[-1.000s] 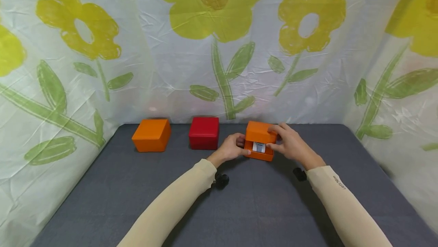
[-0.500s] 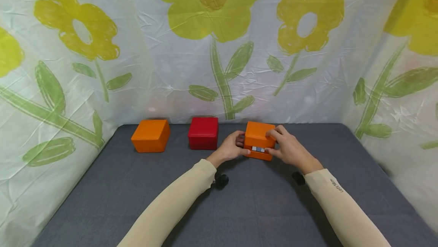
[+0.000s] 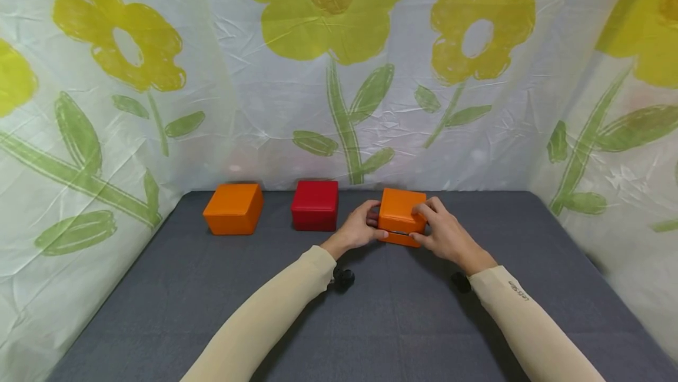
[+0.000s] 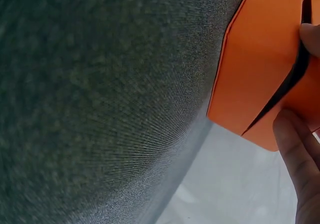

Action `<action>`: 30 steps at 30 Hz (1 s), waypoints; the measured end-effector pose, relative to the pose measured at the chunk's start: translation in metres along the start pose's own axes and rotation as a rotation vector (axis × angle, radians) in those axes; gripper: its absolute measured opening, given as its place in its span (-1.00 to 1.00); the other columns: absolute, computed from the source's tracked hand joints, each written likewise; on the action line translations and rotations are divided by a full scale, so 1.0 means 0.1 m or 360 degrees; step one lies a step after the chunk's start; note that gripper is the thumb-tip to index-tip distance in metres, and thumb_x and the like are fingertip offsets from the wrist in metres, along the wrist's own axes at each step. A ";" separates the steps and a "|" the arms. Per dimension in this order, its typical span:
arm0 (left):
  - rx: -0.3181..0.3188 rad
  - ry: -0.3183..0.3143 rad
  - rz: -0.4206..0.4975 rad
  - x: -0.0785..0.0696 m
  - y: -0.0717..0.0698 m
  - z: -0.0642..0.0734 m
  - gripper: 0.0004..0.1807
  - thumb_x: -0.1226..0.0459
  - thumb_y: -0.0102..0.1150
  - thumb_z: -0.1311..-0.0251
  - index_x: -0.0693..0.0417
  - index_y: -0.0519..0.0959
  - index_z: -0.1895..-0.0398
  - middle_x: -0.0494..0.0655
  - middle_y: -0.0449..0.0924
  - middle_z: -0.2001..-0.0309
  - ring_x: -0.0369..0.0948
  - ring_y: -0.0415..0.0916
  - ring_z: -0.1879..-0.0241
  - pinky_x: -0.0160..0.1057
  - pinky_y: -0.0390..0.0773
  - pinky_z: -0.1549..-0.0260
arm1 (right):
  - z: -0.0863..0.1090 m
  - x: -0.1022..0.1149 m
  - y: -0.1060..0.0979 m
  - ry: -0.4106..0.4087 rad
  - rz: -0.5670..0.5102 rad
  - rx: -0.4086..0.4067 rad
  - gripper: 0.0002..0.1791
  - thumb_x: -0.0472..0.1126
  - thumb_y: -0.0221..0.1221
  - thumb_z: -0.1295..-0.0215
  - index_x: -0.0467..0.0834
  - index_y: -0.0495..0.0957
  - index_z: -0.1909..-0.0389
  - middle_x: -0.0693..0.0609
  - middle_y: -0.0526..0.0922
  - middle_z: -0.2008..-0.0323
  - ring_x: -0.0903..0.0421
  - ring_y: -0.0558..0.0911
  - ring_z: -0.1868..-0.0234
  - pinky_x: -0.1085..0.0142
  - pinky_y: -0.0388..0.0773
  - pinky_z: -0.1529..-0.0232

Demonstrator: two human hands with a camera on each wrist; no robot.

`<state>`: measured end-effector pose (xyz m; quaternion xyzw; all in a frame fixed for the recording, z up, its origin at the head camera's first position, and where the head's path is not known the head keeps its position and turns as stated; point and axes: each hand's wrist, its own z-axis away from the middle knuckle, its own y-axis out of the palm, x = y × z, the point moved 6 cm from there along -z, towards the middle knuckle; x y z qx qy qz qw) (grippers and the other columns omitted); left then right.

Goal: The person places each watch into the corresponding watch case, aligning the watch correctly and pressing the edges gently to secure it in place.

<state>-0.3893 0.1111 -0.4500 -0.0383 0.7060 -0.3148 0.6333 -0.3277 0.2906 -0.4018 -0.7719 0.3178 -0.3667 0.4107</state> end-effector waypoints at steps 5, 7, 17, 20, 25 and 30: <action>0.0003 -0.0009 -0.0026 -0.01 0.00 0.01 -0.14 0.27 0.47 0.04 -0.08 0.26 -0.37 -0.08 0.50 -0.06 -0.19 0.49 0.02 -0.21 0.52 0.03 | 0.01 -0.02 0.02 0.0050 -0.0039 0.0022 -0.52 -0.22 0.43 -0.04 -0.11 0.46 0.03 -0.07 0.32 0.10 0.02 0.45 0.24 0.13 0.50 0.26; 0.0011 -0.0012 -0.0032 -0.01 0.00 0.02 -0.14 0.27 0.47 0.04 -0.08 0.26 -0.37 -0.08 0.50 -0.06 -0.19 0.49 0.02 -0.21 0.51 0.02 | 0.02 -0.03 0.02 0.0058 -0.0053 0.0017 -0.53 -0.23 0.42 -0.04 -0.12 0.46 0.04 -0.08 0.33 0.09 0.02 0.45 0.23 0.13 0.51 0.24; 0.0041 -0.0009 -0.0007 -0.04 -0.02 0.04 -0.14 0.30 0.46 0.03 -0.05 0.25 -0.37 -0.07 0.49 -0.09 -0.16 0.49 -0.01 -0.19 0.51 -0.01 | 0.03 0.01 0.00 0.0029 -0.0071 -0.0032 -0.53 -0.25 0.43 -0.03 -0.14 0.46 0.05 -0.09 0.33 0.05 -0.01 0.46 0.18 0.09 0.53 0.22; 0.0032 -0.0005 -0.0010 -0.04 -0.03 0.05 -0.15 0.30 0.46 0.03 -0.06 0.26 -0.37 -0.07 0.50 -0.08 -0.17 0.49 -0.01 -0.21 0.51 0.00 | 0.04 0.01 0.00 0.0037 -0.0098 -0.0049 -0.51 -0.27 0.42 -0.03 -0.17 0.45 0.02 -0.11 0.34 0.01 -0.04 0.47 0.16 0.07 0.53 0.20; 0.0027 0.0032 0.0011 -0.10 -0.04 0.08 -0.19 0.30 0.44 0.00 -0.11 0.28 -0.36 -0.07 0.51 -0.06 -0.18 0.52 0.01 -0.24 0.55 0.08 | 0.11 -0.04 0.00 0.0218 -0.0250 -0.0069 -0.43 -0.29 0.38 -0.09 -0.24 0.40 -0.12 -0.21 0.32 -0.06 -0.10 0.52 0.16 0.03 0.57 0.19; -0.0007 0.0055 0.0044 -0.14 -0.06 0.12 -0.24 0.35 0.40 -0.04 -0.15 0.31 -0.33 -0.09 0.52 -0.01 -0.19 0.53 0.03 -0.27 0.57 0.17 | 0.16 -0.09 0.01 0.0456 -0.0412 -0.0033 -0.35 -0.23 0.33 -0.17 -0.24 0.27 -0.24 -0.27 0.33 -0.14 -0.20 0.59 0.09 0.03 0.62 0.23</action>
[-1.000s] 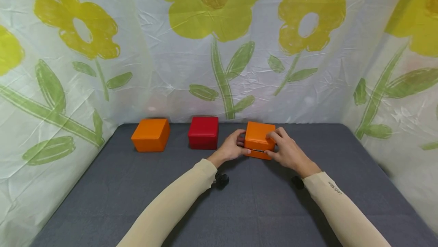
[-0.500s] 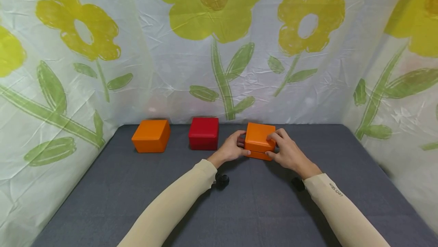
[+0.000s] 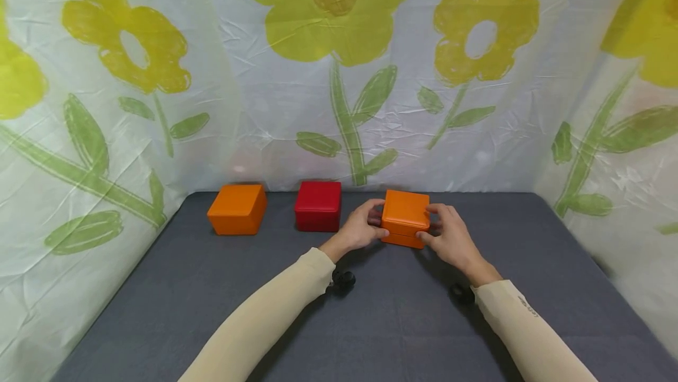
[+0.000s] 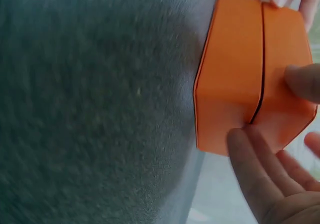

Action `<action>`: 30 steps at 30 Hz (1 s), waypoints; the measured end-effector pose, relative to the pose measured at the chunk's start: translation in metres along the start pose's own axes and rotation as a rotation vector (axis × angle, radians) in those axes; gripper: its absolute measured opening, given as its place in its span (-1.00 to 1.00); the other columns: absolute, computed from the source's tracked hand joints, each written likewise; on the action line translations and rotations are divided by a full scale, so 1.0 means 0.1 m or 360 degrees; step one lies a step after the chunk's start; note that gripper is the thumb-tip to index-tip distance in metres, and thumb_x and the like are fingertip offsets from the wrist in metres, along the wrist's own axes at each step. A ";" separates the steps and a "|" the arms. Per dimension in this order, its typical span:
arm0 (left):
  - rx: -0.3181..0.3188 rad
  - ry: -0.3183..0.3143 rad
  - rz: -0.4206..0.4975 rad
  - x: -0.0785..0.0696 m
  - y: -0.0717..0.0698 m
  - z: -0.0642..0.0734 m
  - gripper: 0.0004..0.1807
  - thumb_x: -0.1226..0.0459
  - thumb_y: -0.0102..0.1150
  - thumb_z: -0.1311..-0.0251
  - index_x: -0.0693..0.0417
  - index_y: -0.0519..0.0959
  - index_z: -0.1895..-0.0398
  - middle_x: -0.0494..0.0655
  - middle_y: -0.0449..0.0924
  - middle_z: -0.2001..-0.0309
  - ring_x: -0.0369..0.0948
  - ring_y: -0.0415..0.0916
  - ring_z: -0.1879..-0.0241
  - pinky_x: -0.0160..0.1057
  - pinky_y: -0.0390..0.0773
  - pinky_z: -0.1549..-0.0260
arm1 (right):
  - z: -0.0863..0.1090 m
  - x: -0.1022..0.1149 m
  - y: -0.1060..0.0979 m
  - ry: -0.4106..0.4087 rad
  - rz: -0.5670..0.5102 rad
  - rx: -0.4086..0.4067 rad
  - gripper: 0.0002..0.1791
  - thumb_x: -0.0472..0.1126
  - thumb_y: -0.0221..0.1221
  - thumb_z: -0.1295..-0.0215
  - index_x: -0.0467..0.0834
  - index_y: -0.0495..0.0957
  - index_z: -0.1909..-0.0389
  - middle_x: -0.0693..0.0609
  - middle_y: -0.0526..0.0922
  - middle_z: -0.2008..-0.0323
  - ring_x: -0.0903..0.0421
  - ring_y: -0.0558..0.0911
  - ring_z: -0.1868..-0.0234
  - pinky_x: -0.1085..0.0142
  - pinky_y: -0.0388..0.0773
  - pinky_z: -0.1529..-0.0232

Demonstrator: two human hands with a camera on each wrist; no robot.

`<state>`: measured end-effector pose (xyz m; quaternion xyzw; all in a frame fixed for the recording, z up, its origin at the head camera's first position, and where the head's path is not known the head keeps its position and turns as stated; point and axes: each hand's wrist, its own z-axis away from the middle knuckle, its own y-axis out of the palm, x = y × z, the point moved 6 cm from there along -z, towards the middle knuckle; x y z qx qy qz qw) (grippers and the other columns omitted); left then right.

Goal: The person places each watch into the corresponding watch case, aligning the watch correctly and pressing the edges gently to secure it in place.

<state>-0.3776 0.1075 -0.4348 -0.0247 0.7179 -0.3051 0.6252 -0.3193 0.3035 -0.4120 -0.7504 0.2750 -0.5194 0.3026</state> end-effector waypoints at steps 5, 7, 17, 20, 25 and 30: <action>-0.0059 0.0011 -0.0026 -0.01 0.00 0.01 -0.30 0.34 0.37 -0.08 -0.14 0.34 -0.31 -0.11 0.54 0.01 -0.21 0.52 0.06 -0.29 0.57 0.18 | 0.02 -0.04 0.03 0.0176 -0.0112 0.0063 -0.33 -0.13 0.27 -0.25 -0.21 0.20 -0.28 -0.28 0.36 -0.20 -0.23 0.60 0.06 0.02 0.62 0.20; -0.0076 0.0015 -0.0025 -0.01 0.00 0.02 -0.31 0.34 0.36 -0.09 -0.12 0.35 -0.31 -0.09 0.55 0.01 -0.21 0.53 0.07 -0.29 0.57 0.18 | 0.02 -0.06 0.04 0.0197 -0.0140 0.0084 -0.32 -0.11 0.26 -0.26 -0.22 0.19 -0.30 -0.29 0.36 -0.21 -0.24 0.60 0.05 0.03 0.62 0.19; -0.0202 -0.0039 0.0060 0.00 -0.04 -0.05 -0.32 0.39 0.34 -0.09 -0.04 0.34 -0.31 -0.04 0.52 0.02 -0.15 0.52 0.07 -0.27 0.58 0.16 | -0.24 -0.17 0.06 0.0208 -0.0280 0.0139 -0.33 -0.13 0.28 -0.24 -0.17 0.25 -0.32 -0.25 0.39 -0.22 -0.22 0.58 0.00 0.06 0.62 0.16; -0.0242 -0.0055 0.0042 0.02 -0.06 -0.08 -0.31 0.39 0.35 -0.08 -0.03 0.34 -0.32 -0.05 0.53 0.06 -0.16 0.52 0.10 -0.27 0.57 0.17 | -0.31 -0.18 0.08 0.0224 -0.0298 0.0161 -0.33 -0.18 0.27 -0.24 -0.18 0.24 -0.32 -0.25 0.40 -0.21 -0.23 0.56 -0.03 0.07 0.62 0.16; -0.0267 -0.0068 0.0040 0.01 -0.10 -0.13 -0.31 0.39 0.36 -0.08 -0.04 0.34 -0.31 -0.08 0.53 0.10 -0.20 0.51 0.15 -0.26 0.57 0.16 | -0.39 -0.20 0.10 0.0240 -0.0293 0.0162 -0.33 -0.16 0.26 -0.25 -0.18 0.23 -0.33 -0.25 0.39 -0.21 -0.23 0.54 -0.05 0.03 0.60 0.11; -0.0263 -0.0093 0.0026 0.01 -0.11 -0.14 -0.31 0.37 0.35 -0.09 -0.05 0.34 -0.31 -0.09 0.53 0.09 -0.22 0.50 0.15 -0.27 0.57 0.15 | -0.41 -0.22 0.10 0.0223 -0.0300 0.0161 -0.32 -0.15 0.26 -0.26 -0.20 0.23 -0.34 -0.27 0.40 -0.20 -0.25 0.54 -0.05 0.01 0.58 0.08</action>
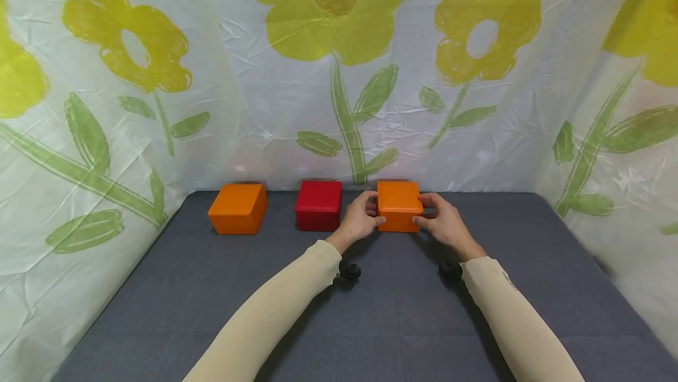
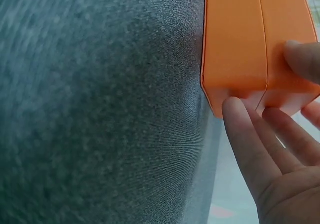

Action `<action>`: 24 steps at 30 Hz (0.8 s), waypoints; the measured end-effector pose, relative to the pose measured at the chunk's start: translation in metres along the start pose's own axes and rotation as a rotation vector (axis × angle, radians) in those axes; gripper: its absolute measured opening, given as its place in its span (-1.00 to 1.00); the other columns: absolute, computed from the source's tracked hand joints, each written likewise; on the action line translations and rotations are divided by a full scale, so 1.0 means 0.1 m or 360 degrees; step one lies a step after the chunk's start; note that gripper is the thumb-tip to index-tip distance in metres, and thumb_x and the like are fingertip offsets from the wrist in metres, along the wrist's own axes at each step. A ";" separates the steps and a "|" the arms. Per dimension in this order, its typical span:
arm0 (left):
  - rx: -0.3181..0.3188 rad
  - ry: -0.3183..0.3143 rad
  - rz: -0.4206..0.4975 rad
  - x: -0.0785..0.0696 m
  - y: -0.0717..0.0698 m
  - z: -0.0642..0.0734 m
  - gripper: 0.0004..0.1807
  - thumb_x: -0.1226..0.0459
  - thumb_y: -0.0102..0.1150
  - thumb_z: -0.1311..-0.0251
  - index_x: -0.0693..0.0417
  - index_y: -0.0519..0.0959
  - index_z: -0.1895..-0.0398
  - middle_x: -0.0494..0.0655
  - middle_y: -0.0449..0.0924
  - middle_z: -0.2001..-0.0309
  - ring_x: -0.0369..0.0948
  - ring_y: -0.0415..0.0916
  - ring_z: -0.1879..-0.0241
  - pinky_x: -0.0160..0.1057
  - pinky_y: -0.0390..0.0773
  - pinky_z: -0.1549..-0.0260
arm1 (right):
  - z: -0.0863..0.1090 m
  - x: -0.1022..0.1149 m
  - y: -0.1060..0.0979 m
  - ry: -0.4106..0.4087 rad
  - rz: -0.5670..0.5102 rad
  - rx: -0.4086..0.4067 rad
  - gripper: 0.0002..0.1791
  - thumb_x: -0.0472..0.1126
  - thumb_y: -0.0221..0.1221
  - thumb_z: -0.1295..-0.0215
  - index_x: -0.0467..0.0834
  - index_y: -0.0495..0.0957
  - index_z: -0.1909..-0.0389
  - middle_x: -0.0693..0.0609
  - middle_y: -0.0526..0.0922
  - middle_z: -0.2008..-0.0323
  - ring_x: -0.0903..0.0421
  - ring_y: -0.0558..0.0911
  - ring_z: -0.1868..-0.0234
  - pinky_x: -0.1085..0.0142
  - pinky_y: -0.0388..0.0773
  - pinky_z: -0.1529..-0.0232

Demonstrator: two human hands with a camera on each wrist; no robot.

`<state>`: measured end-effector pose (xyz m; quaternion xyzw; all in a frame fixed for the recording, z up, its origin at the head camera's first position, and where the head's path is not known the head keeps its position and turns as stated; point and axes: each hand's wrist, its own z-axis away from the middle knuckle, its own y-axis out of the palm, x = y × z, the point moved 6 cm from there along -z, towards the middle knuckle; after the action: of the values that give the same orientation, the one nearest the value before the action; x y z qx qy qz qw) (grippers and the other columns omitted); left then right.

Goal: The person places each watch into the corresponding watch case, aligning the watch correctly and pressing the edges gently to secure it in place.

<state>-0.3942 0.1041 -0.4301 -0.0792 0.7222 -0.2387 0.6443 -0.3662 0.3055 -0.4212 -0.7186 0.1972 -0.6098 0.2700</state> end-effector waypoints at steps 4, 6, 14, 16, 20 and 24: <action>0.0005 -0.0005 -0.0001 0.00 -0.01 0.01 -0.32 0.37 0.34 -0.10 -0.04 0.33 -0.31 -0.08 0.52 0.07 -0.21 0.50 0.13 -0.26 0.56 0.14 | -0.01 -0.01 0.01 0.0001 0.0014 0.0006 -0.33 -0.15 0.26 -0.26 -0.18 0.23 -0.33 -0.26 0.40 -0.20 -0.24 0.54 -0.05 0.00 0.58 0.08; 0.0022 0.0007 -0.0013 -0.01 -0.01 0.03 -0.33 0.36 0.33 -0.12 -0.02 0.32 -0.32 -0.06 0.52 0.04 -0.20 0.50 0.11 -0.25 0.56 0.12 | -0.01 0.00 0.01 -0.0009 0.0033 0.0007 -0.32 -0.14 0.25 -0.27 -0.18 0.22 -0.34 -0.27 0.38 -0.22 -0.24 0.53 -0.05 -0.01 0.57 0.07; 0.0154 0.0104 -0.0162 -0.03 -0.05 0.21 -0.40 0.26 0.29 -0.18 0.03 0.34 -0.29 -0.04 0.49 -0.05 -0.17 0.49 0.01 -0.25 0.53 0.06 | 0.11 0.01 0.00 -0.0028 0.0103 0.0001 -0.27 -0.07 0.22 -0.30 -0.15 0.13 -0.39 -0.25 0.32 -0.29 -0.21 0.57 -0.01 -0.02 0.59 0.13; 0.0175 0.0154 -0.0184 -0.05 -0.10 0.30 -0.42 0.24 0.29 -0.19 0.04 0.36 -0.28 -0.02 0.50 -0.07 -0.19 0.50 0.02 -0.25 0.54 0.07 | 0.16 0.02 -0.02 -0.0013 0.0132 -0.0028 -0.27 -0.04 0.19 -0.32 -0.15 0.12 -0.40 -0.24 0.32 -0.29 -0.19 0.58 0.01 -0.01 0.59 0.16; 0.0202 0.0304 -0.0200 -0.10 -0.25 0.50 -0.45 0.24 0.27 -0.20 0.08 0.38 -0.26 0.03 0.51 -0.07 -0.18 0.52 0.04 -0.27 0.54 0.08 | 0.28 0.07 -0.07 0.0005 0.0197 -0.0104 -0.31 0.04 0.13 -0.35 -0.19 0.15 -0.37 -0.26 0.37 -0.23 -0.17 0.56 0.02 0.01 0.59 0.19; 0.0221 0.0435 -0.0355 -0.11 -0.47 0.71 -0.45 0.21 0.25 -0.22 0.08 0.37 -0.26 -0.01 0.49 -0.09 -0.15 0.51 0.00 -0.27 0.52 0.02 | 0.35 0.16 -0.10 -0.0023 0.0230 -0.0150 -0.35 0.10 0.09 -0.36 -0.24 0.23 -0.28 -0.24 0.42 -0.13 -0.15 0.57 0.06 0.02 0.58 0.21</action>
<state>-0.3331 0.0511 -0.4031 -0.0810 0.7715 -0.3664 0.5138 -0.3292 0.3083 -0.4061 -0.7187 0.2750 -0.5735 0.2808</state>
